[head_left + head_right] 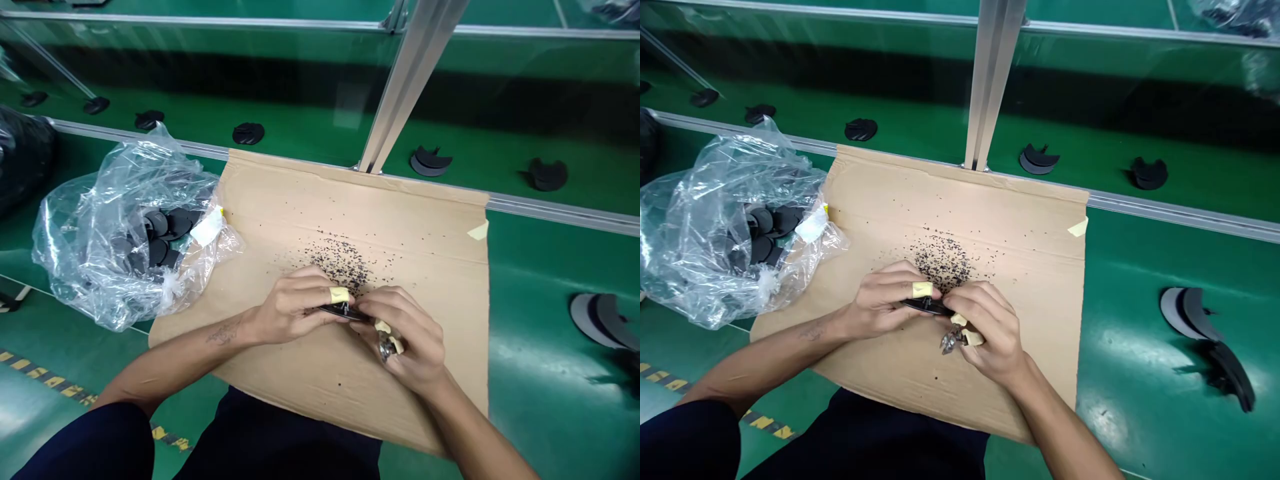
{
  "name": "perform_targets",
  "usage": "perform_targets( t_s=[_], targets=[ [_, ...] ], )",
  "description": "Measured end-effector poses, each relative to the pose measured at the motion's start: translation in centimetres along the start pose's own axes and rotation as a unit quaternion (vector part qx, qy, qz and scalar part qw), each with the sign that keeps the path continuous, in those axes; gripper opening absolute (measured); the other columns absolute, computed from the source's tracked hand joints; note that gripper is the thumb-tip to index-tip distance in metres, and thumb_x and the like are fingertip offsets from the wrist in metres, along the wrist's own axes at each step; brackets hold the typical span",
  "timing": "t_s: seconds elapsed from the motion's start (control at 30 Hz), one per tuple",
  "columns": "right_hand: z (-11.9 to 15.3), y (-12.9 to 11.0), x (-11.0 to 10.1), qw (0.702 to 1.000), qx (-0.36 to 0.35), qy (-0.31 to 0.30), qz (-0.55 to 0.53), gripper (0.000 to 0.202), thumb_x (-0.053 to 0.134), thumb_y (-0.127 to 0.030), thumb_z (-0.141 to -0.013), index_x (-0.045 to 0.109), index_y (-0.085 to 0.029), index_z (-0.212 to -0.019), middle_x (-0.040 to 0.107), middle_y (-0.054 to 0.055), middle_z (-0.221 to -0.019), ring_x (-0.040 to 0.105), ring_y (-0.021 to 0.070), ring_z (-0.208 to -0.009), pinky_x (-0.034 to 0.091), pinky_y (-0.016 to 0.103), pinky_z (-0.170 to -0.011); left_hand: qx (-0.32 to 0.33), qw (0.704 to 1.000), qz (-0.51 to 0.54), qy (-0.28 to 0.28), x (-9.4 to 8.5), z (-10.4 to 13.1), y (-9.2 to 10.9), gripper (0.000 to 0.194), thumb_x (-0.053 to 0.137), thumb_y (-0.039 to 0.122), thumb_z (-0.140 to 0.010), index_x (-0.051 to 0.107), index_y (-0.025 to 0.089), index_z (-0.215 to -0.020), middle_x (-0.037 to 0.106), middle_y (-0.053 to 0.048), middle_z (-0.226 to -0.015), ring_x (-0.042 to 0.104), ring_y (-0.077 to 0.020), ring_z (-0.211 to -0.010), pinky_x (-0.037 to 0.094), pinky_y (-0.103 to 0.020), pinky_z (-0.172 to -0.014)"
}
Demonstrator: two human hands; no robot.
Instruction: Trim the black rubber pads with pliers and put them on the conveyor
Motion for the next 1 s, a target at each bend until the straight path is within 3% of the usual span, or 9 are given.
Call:
perform_targets(
  t_s=[0.13, 0.2, 0.27, 0.33, 0.4, 0.6, 0.8, 0.9, 1.0],
  targets=[
    [-0.2, -0.3, 0.2, 0.999, 0.01, -0.014, -0.029, 0.023, 0.066, -0.005, -0.084, 0.065, -0.019, -0.102, 0.07, 0.009, -0.09, 0.068, 0.021, -0.081, 0.059, 0.042, -0.074, -0.015, 0.999, 0.032, -0.021, 0.3, -0.1, 0.1, 0.028, 0.066, 0.038, -0.094, 0.073, 0.013, -0.106, 0.074, -0.008, -0.085, 0.065, -0.0156, -0.079, 0.054, -0.03, -0.074],
    [-0.4, -0.4, 0.2, 0.998, 0.016, -0.015, -0.052, 0.023, 0.064, -0.004, -0.086, 0.064, -0.02, -0.102, 0.07, 0.008, -0.089, 0.068, 0.0203, -0.081, 0.058, 0.04, -0.074, -0.072, 0.988, 0.126, -0.047, 0.5, -0.2, -0.6, 0.05, 0.054, 0.057, -0.096, 0.073, 0.013, -0.109, 0.073, -0.01, -0.086, 0.066, -0.0168, -0.08, 0.055, -0.031, -0.074],
    [-0.5, -0.4, 0.2, 0.997, 0.02, -0.019, -0.074, 0.024, 0.064, -0.003, -0.085, 0.064, -0.02, -0.103, 0.07, 0.007, -0.088, 0.068, 0.0201, -0.082, 0.058, 0.04, -0.074, -0.156, 0.957, 0.234, -0.074, 1.0, 0.0, -1.7, 0.064, 0.04, 0.064, -0.097, 0.074, 0.012, -0.111, 0.074, -0.012, -0.09, 0.068, -0.0174, -0.084, 0.056, -0.03, -0.075],
    [-0.7, -0.3, 0.2, 0.995, 0.032, -0.025, -0.087, 0.024, 0.066, -0.003, -0.084, 0.065, -0.02, -0.101, 0.069, 0.007, -0.088, 0.067, 0.0197, -0.08, 0.058, 0.039, -0.073, -0.218, 0.925, 0.299, -0.089, 1.4, 0.3, -2.6, 0.052, 0.048, 0.056, -0.099, 0.076, 0.013, -0.108, 0.074, -0.012, -0.093, 0.07, -0.0163, -0.085, 0.057, -0.027, -0.075],
    [-0.7, 0.0, 0.2, 0.995, 0.047, -0.028, -0.089, 0.023, 0.068, -0.006, -0.084, 0.065, -0.021, -0.101, 0.068, 0.007, -0.089, 0.067, 0.0197, -0.08, 0.058, 0.038, -0.071, -0.24, 0.912, 0.32, -0.089, 1.6, 0.5, -3.0, 0.031, 0.068, 0.042, -0.092, 0.078, 0.013, -0.099, 0.075, -0.01, -0.09, 0.07, -0.0142, -0.082, 0.056, -0.022, -0.073],
    [-0.4, 0.0, 0.3, 0.996, 0.033, -0.032, -0.073, 0.022, 0.067, -0.007, -0.084, 0.066, -0.02, -0.101, 0.067, 0.008, -0.09, 0.066, 0.0194, -0.079, 0.056, 0.035, -0.067, -0.235, 0.921, 0.296, -0.091, 2.0, 0.5, -3.1, 0.021, 0.077, 0.033, -0.086, 0.078, 0.012, -0.085, 0.072, -0.007, -0.078, 0.066, -0.0117, -0.073, 0.053, -0.02, -0.066],
    [0.2, 0.1, 1.0, 0.997, 0.001, -0.072, -0.029, 0.019, 0.057, -0.009, -0.088, 0.067, -0.019, -0.1, 0.07, 0.009, -0.089, 0.066, 0.0203, -0.077, 0.055, 0.036, -0.068, -0.161, 0.951, 0.239, -0.109, 1.5, 0.1, -2.0, 0.012, 0.075, 0.024, -0.087, 0.075, 0.013, -0.084, 0.071, -0.007, -0.078, 0.065, -0.0132, -0.076, 0.053, -0.024, -0.071],
    [0.2, 0.4, 0.9, 0.997, 0.026, -0.073, -0.029, 0.021, 0.06, -0.008, -0.087, 0.067, -0.02, -0.102, 0.07, 0.01, -0.093, 0.067, 0.0198, -0.077, 0.056, 0.035, -0.067, -0.16, 0.958, 0.214, -0.106, 1.5, 0.2, -2.2, 0.016, 0.072, 0.028, -0.09, 0.072, 0.013, -0.085, 0.069, -0.006, -0.077, 0.064, -0.0133, -0.074, 0.052, -0.024, -0.069],
    [0.0, 0.5, 0.3, 0.998, 0.054, -0.034, -0.022, 0.02, 0.067, -0.008, -0.084, 0.069, -0.02, -0.1, 0.068, 0.009, -0.093, 0.067, 0.0189, -0.079, 0.056, 0.032, -0.065, -0.193, 0.949, 0.23, -0.096, 1.6, 0.2, -2.7, 0.034, 0.061, 0.044, -0.096, 0.072, 0.013, -0.089, 0.068, -0.007, -0.08, 0.065, -0.0135, -0.075, 0.053, -0.024, -0.069]
  ],
)
Point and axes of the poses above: each hand's wrist, its own z-axis away from the middle knuckle, its own x-axis out of the palm, y = z × x, the point moved 8 cm from there along -z, towards the middle knuckle
